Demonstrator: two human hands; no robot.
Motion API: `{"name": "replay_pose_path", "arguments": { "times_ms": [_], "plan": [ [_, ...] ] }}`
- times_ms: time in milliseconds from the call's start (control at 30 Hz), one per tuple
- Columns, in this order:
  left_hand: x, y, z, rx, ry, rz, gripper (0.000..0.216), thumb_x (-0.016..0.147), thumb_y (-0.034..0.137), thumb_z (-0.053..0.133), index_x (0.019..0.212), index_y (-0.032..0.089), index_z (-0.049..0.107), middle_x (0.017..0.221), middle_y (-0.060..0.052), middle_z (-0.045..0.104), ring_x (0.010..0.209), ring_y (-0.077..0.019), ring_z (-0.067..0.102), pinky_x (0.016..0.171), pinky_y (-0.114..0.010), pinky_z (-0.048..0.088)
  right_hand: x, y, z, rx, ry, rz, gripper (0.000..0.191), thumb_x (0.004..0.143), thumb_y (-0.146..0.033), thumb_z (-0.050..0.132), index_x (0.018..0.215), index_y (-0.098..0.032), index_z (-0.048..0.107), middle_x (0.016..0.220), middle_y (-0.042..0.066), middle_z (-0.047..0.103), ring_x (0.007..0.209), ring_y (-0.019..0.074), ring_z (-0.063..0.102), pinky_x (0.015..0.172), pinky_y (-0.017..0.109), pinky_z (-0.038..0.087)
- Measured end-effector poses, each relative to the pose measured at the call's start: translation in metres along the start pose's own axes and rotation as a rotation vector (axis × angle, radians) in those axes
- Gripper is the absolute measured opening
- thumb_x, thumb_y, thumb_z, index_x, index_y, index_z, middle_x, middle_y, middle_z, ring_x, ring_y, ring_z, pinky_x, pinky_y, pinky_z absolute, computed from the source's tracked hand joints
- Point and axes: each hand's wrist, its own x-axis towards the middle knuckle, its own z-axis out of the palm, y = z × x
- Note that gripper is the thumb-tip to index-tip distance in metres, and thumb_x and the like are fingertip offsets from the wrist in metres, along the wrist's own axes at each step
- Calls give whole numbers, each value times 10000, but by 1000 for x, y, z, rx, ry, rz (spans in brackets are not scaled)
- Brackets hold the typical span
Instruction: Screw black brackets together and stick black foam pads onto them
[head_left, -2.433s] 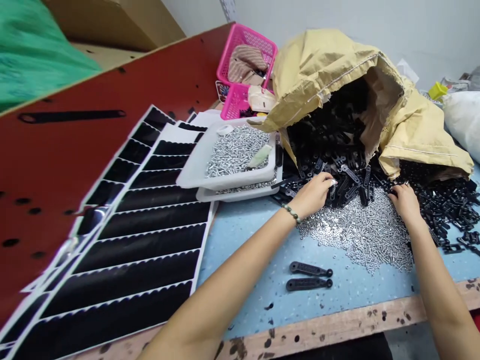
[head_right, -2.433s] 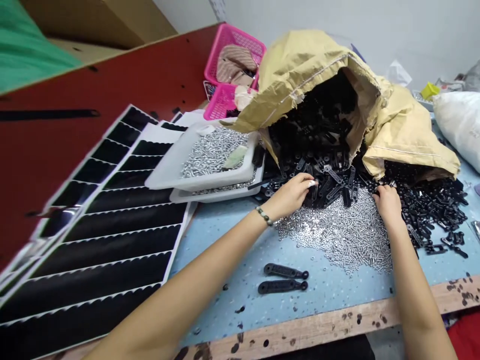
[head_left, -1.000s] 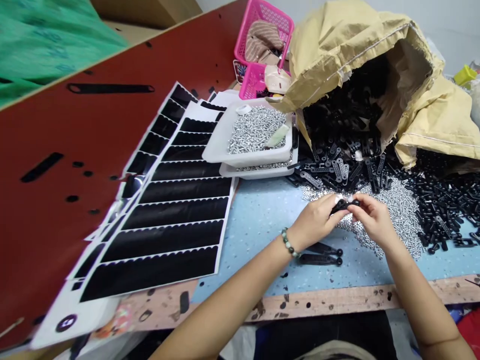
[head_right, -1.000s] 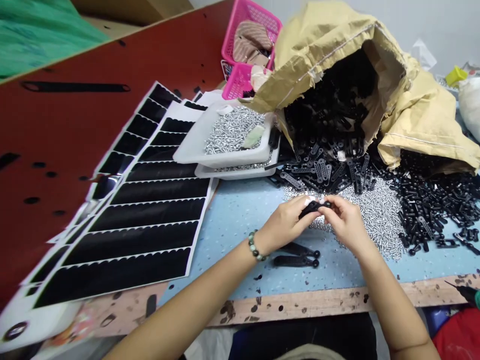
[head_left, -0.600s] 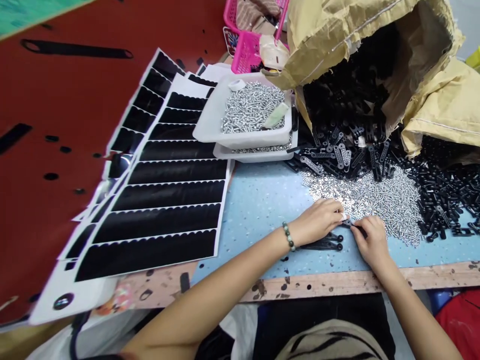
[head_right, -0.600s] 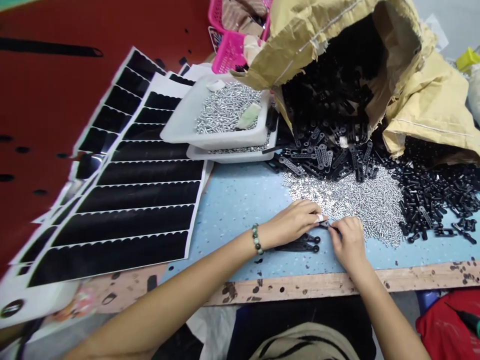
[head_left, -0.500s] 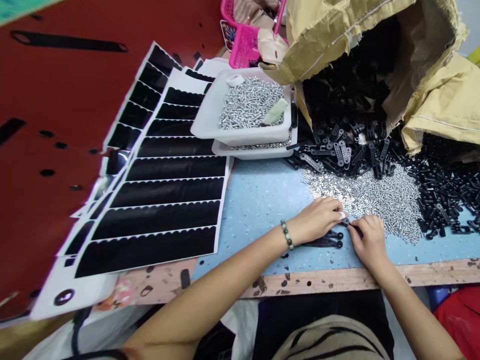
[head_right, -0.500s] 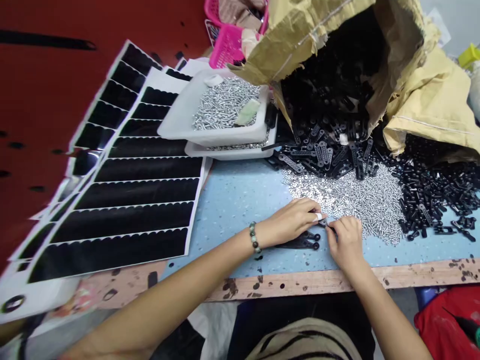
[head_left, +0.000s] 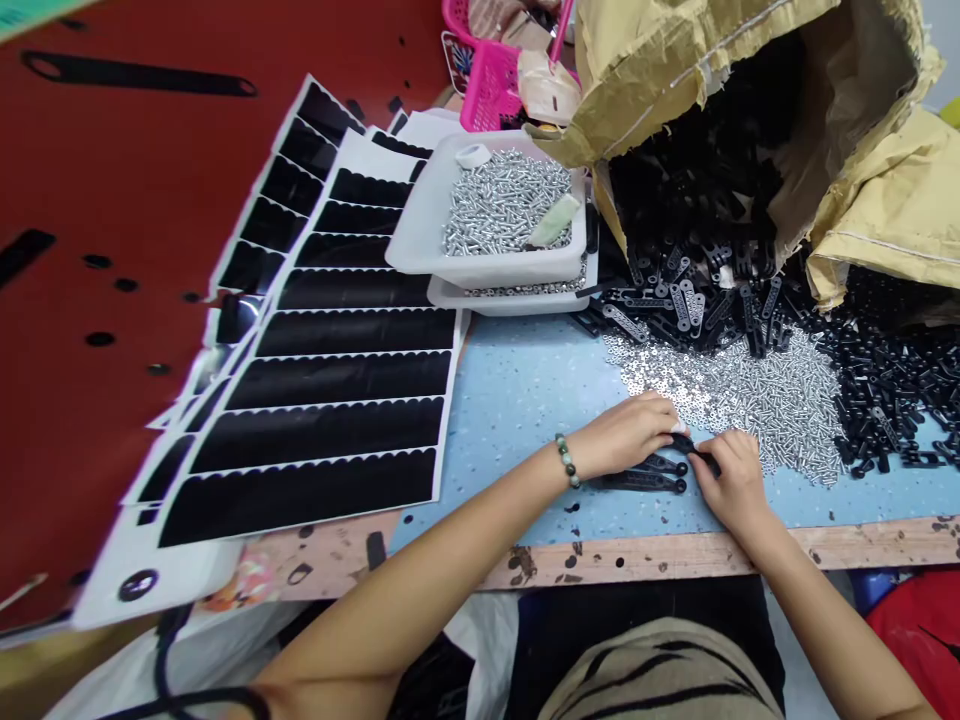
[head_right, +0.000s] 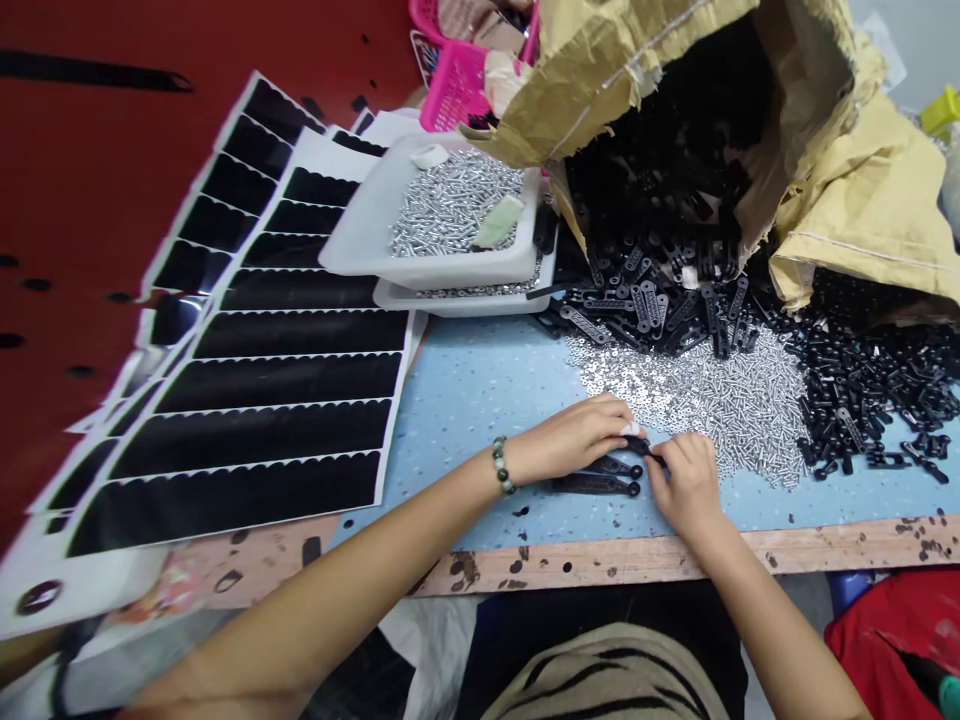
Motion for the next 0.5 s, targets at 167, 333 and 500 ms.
{"name": "replay_pose_path", "arguments": {
  "times_ms": [167,333,500],
  "plan": [
    [9,5,-6,13,14,-2,163,907,171,535,996,191,670,938,-35,624,901,-172,529,825,-282,394,2,4,-4,55,61,75,83,894,-271,558,840,-208,554,758,19,578,748,183,517,712,330,365],
    [15,3,-7,47,-51,-9,141,887,158,555,920,199,686,875,-24,624,870,-170,530,802,-278,384,0,2,-1,6,14,96,90,894,-276,550,832,-212,560,764,24,585,760,195,517,726,340,362],
    [8,1,-4,10,-37,-27,164,881,153,557,976,209,678,970,-28,643,934,-177,535,837,-284,384,0,0,0,7,-9,68,93,895,-262,547,825,-211,580,751,22,583,754,191,518,729,340,358]
  ]
}}
